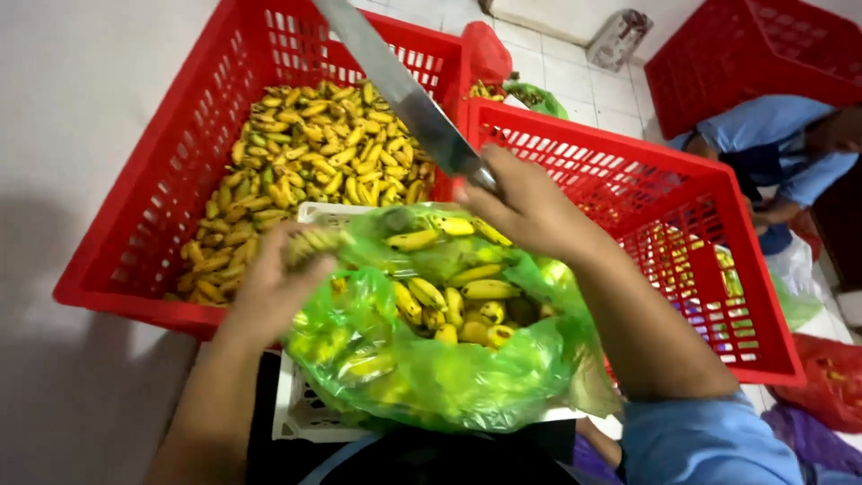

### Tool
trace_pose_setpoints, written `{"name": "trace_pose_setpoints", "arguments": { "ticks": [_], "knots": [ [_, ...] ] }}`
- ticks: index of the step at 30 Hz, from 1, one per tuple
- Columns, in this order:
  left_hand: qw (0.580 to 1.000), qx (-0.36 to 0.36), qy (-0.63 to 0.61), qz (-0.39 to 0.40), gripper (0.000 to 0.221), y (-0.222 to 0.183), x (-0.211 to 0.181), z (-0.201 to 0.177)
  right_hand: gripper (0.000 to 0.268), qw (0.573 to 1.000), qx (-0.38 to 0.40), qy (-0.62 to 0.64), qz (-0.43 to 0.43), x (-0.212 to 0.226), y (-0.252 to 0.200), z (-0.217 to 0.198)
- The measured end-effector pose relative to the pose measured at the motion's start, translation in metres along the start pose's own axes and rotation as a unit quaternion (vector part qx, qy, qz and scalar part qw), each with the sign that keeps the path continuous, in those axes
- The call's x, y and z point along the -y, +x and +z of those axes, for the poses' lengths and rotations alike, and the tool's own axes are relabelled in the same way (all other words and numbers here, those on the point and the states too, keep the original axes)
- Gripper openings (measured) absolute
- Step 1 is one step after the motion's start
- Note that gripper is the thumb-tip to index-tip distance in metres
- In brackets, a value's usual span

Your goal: Cutting large bunches of bananas into smaller clusters using a knife and placing them into a plastic bag for packaging.

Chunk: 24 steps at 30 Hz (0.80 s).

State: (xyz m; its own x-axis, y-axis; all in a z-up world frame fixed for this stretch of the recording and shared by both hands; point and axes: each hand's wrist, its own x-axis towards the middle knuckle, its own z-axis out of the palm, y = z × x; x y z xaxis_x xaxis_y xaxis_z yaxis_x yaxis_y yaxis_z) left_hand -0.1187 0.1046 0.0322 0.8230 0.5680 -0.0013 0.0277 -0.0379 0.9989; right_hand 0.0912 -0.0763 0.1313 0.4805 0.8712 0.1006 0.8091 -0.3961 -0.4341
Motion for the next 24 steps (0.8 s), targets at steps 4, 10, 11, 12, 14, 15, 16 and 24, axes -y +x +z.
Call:
{"name": "trace_pose_setpoints", "arguments": {
  "ticks": [4, 10, 11, 12, 14, 15, 16, 24],
  "knots": [
    [0.966, 0.247, 0.074, 0.011, 0.051, -0.003, -0.020, 0.038, 0.035, 0.995, 0.035, -0.033, 0.087, -0.032, -0.067, 0.005],
    [0.806, 0.436, 0.397, 0.039, 0.062, 0.016, -0.029, 0.068, 0.027, 0.972, 0.035, 0.054, 0.226, -0.047, -0.152, 0.033],
    [0.808, 0.434, 0.397, -0.001, 0.049, 0.024, -0.037, 0.075, 0.025, 0.973, -0.044, 0.083, 0.209, -0.066, -0.171, 0.051],
    [0.808, 0.432, 0.397, -0.041, 0.040, 0.030, -0.045, 0.082, 0.022, 0.967, -0.123, 0.111, 0.193, -0.084, -0.191, 0.070],
    [0.817, 0.389, 0.426, -0.007, 0.040, 0.059, -0.022, 0.099, 0.024, 0.924, -0.242, 0.226, 0.191, -0.094, -0.203, 0.104],
    [0.825, 0.340, 0.450, 0.029, 0.040, 0.073, -0.010, 0.108, 0.025, 0.856, -0.353, 0.332, 0.179, -0.098, -0.209, 0.121],
    [0.824, 0.342, 0.451, 0.031, 0.040, 0.082, -0.002, 0.114, 0.025, 0.855, -0.356, 0.332, 0.180, -0.095, -0.210, 0.123],
    [0.783, 0.306, 0.536, -0.082, 0.044, 0.105, 0.034, 0.136, 0.021, 0.800, -0.430, 0.410, 0.084, -0.100, -0.221, 0.150]
  ]
}}
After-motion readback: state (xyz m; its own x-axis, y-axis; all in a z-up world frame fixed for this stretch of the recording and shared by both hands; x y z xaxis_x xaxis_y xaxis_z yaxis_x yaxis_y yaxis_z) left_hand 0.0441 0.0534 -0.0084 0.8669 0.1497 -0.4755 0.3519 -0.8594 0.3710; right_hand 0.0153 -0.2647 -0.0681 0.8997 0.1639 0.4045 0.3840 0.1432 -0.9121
